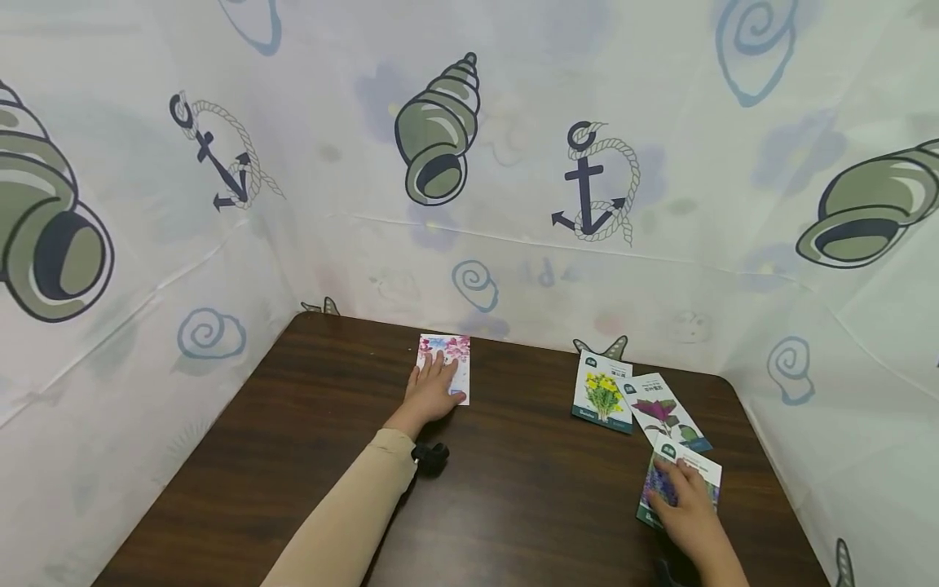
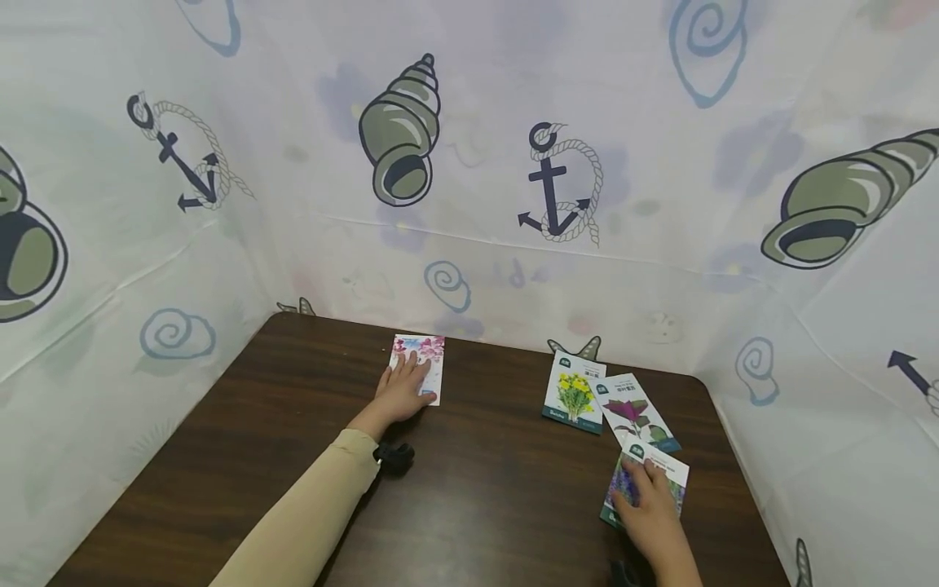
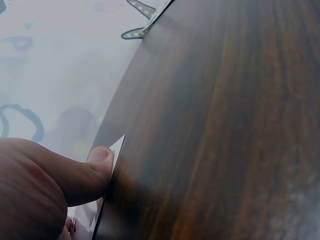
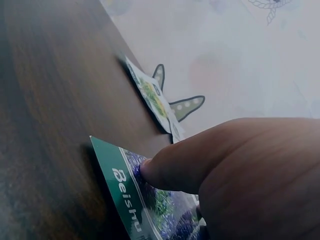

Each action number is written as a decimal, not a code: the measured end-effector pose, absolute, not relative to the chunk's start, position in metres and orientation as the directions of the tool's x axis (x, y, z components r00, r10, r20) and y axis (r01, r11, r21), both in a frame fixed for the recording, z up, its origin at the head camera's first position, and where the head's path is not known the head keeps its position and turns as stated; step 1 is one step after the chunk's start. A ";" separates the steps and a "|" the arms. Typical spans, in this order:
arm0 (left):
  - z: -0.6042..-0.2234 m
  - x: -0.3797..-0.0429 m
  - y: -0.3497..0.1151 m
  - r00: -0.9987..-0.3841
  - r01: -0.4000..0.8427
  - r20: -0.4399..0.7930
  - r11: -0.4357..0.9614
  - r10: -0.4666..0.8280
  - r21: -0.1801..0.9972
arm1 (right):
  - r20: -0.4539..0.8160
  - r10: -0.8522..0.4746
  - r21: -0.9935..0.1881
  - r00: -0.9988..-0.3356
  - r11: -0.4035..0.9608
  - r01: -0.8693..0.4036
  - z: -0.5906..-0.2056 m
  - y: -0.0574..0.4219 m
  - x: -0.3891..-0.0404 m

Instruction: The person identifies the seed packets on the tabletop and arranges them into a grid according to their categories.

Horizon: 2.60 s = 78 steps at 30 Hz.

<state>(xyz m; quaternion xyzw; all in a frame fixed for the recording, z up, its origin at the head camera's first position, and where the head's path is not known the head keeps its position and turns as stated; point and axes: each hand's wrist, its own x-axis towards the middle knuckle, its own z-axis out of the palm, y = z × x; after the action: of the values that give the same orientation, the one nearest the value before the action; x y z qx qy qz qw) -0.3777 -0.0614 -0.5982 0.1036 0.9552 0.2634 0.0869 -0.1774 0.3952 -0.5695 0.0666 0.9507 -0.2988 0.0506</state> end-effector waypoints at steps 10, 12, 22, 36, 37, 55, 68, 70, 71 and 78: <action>-0.591 -0.371 -0.059 -0.964 0.161 -0.093 0.825 0.249 0.541 | -0.008 0.072 -0.556 -0.997 0.828 0.064 -0.578 0.394 -0.167; -0.590 -0.370 -0.059 -0.965 0.164 -0.084 0.822 0.248 0.544 | 0.017 0.069 -0.558 -0.997 0.828 0.047 -0.579 0.393 -0.165; -0.594 -0.370 -0.059 -0.965 0.151 -0.099 0.824 0.242 0.545 | -0.049 0.092 -0.529 -0.995 0.842 0.104 -0.581 0.391 -0.163; -0.601 -0.376 -0.061 -0.967 0.148 -0.096 0.826 0.236 0.544 | -0.041 0.080 -0.493 -0.996 0.865 0.090 -0.576 0.376 -0.160; -0.601 -0.376 -0.061 -0.967 0.148 -0.098 0.828 0.237 0.541 | -0.039 0.077 -0.491 -0.996 0.867 0.086 -0.576 0.374 -0.160; -0.597 -0.373 -0.060 -0.968 0.148 -0.083 0.805 0.238 0.575 | 0.023 0.012 -0.434 -1.000 0.901 0.001 -0.577 0.335 -0.155; -0.590 -0.368 -0.060 -0.970 0.176 -0.040 0.809 0.239 0.560 | -0.003 -0.035 -0.392 -0.999 0.919 -0.031 -0.588 0.296 -0.153; -0.589 -0.366 -0.059 -0.971 0.182 -0.029 0.809 0.239 0.558 | 0.025 -0.050 -0.398 -0.998 0.916 -0.056 -0.588 0.289 -0.151; -0.588 -0.365 -0.059 -0.971 0.185 -0.023 0.809 0.238 0.557 | 0.044 -0.057 -0.402 -0.997 0.913 -0.070 -0.589 0.287 -0.150; -0.591 -0.365 -0.060 -0.972 0.193 0.001 0.797 0.235 0.572 | 0.170 -0.118 -0.422 -0.978 0.888 -0.181 -0.600 0.272 -0.150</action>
<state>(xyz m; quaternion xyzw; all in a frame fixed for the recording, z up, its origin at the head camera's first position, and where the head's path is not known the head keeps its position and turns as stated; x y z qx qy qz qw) -0.3651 -0.0597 -0.5910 0.1129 0.9473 0.2979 0.0352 -0.1501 0.2721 -0.5995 -0.0770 0.9692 -0.2233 -0.0699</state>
